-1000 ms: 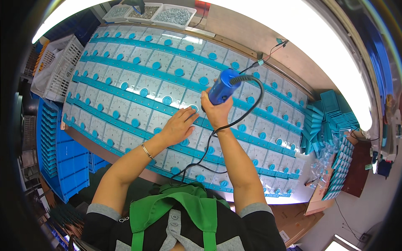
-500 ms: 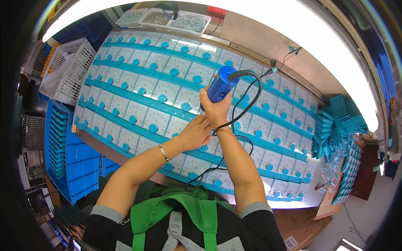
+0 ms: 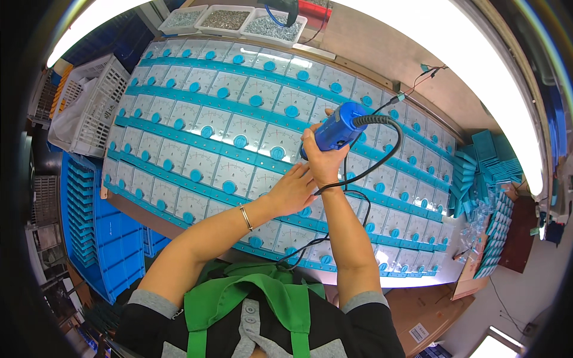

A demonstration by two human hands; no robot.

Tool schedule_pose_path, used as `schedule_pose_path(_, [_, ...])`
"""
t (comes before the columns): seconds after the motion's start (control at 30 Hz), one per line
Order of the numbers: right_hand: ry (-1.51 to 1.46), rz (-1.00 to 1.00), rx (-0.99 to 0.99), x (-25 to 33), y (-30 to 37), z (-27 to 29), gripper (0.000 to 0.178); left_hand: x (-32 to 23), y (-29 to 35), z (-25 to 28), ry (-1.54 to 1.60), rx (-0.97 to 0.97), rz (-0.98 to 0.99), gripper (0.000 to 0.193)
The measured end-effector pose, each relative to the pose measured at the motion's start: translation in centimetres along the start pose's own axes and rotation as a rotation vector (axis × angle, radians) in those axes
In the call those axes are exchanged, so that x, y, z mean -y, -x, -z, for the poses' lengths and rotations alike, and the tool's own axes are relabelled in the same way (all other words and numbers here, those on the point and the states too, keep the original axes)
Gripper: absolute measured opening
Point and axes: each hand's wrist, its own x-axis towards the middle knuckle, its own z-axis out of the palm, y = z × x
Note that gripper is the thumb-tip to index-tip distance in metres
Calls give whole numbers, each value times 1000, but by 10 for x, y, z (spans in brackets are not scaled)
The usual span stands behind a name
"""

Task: Assembling and securing electronic components onto panels using an electric screwdriver at a workbench.

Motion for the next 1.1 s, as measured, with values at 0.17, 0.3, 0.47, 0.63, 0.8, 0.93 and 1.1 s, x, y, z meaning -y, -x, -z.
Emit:
schedule_pose_path(0.17, [18, -25, 5, -5, 2, 0, 57, 1, 1, 1, 21, 36, 7, 54])
schedule_pose_path(0.3, [28, 6, -5, 0, 2, -2, 56, 2, 2, 2, 21, 3, -1, 54])
schedule_pose_path(0.47, [57, -10, 2, -1, 1, -2, 55, 1, 1, 3, 32, 19, 6, 55])
schedule_pose_path(0.63, [14, -22, 18, -3, 3, -2, 56, 2, 2, 2, 34, 13, 11, 55])
schedule_pose_path(0.8, [59, 2, 19, -4, 3, -2, 56, 2, 3, 3, 36, 17, 21, 56])
schedule_pose_path(0.93, [107, 38, 36, -6, 2, 1, 56, 1, 2, 2, 48, 12, 33, 57])
schedule_pose_path(1.1, [65, 14, 12, -7, -1, 4, 56, 1, 3, 1, 30, -7, 22, 58])
